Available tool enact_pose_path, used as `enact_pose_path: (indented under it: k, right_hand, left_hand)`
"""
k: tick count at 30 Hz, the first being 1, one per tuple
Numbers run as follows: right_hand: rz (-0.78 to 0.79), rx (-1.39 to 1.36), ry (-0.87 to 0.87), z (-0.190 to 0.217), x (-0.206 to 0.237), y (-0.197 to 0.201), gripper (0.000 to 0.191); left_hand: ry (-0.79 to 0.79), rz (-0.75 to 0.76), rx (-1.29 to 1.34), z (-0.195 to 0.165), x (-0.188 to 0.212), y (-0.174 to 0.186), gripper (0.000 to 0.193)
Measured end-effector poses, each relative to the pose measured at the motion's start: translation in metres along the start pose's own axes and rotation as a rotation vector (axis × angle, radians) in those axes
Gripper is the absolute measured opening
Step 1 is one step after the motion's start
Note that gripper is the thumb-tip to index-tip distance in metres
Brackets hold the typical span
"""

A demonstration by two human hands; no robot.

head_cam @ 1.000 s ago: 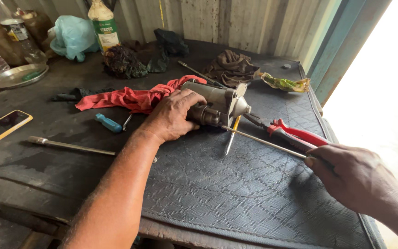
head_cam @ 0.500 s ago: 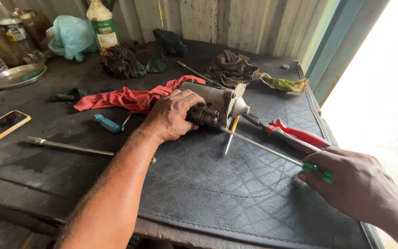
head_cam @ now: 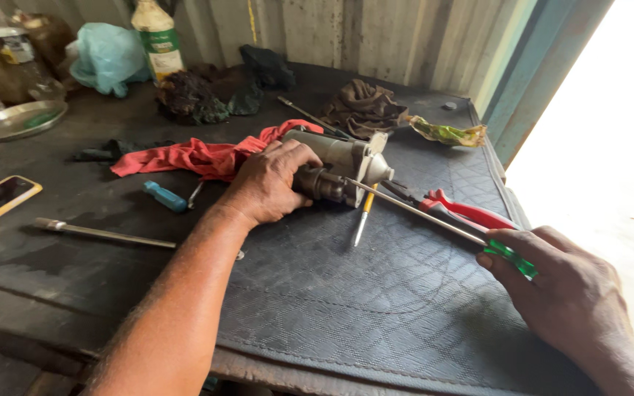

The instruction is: The person uses a green-handled screwdriver to loosen and remove screws from a cylindrical metal device on a workbench. They then wipe the device with a red cloth and remove a small metal component from the end of the device.

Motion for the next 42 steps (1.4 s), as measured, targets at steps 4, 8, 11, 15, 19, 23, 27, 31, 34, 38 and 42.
enact_pose_path:
  k: [4,8,11,15,19,23,27,31,34,38,42]
  right_hand:
    - [0.008,0.015,-0.050,-0.003,0.000,-0.004,0.028]
    - [-0.001,0.007,-0.050,-0.003,-0.001,-0.008,0.029]
    - [0.039,0.026,-0.044,-0.004,-0.004,-0.009,0.031]
    - [0.069,-0.019,-0.088,-0.008,-0.005,-0.009,0.030]
    - [-0.009,0.028,-0.110,-0.011,-0.002,-0.003,0.027]
    - [-0.019,-0.023,-0.131,-0.014,-0.001,0.000,0.027]
    - [0.006,-0.028,-0.117,-0.014,-0.002,-0.001,0.027]
    - [-0.013,-0.047,-0.095,-0.013,-0.004,-0.002,0.027]
    - [0.000,-0.031,-0.097,-0.013,-0.004,-0.004,0.028]
    - [0.011,-0.025,-0.065,-0.013,-0.006,-0.005,0.030]
    - [0.046,-0.004,-0.065,-0.013,-0.007,-0.007,0.032]
  left_hand:
    - [-0.010,-0.009,0.034,0.006,-0.001,-0.003,0.057]
    - [-0.015,0.013,-0.002,0.002,-0.003,-0.001,0.062]
    - [-0.043,-0.050,-0.021,-0.015,-0.006,0.000,0.060]
    - [-0.044,-0.115,0.012,-0.038,-0.011,-0.007,0.042]
    - [-0.004,-0.147,0.057,-0.043,-0.014,-0.015,0.023]
    - [-0.016,-0.199,0.115,-0.038,-0.017,-0.019,0.023]
    - [0.005,-0.208,0.143,-0.035,-0.018,-0.024,0.019]
    - [-0.009,-0.212,0.141,-0.035,-0.018,-0.024,0.018]
    - [-0.003,-0.203,0.148,-0.035,-0.019,-0.024,0.018]
    - [-0.004,-0.197,0.149,-0.035,-0.020,-0.024,0.018]
    - [0.020,-0.171,0.181,-0.034,-0.019,-0.026,0.017]
Point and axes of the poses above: each hand's wrist, its own x-axis away from the middle knuckle, its own y-axis out of the back of the hand, z = x × y, the point moved 5 cm from there along -x, towards the middle knuckle, and after that the axes turned 4 degrees about -x, right-handed, at the moved point
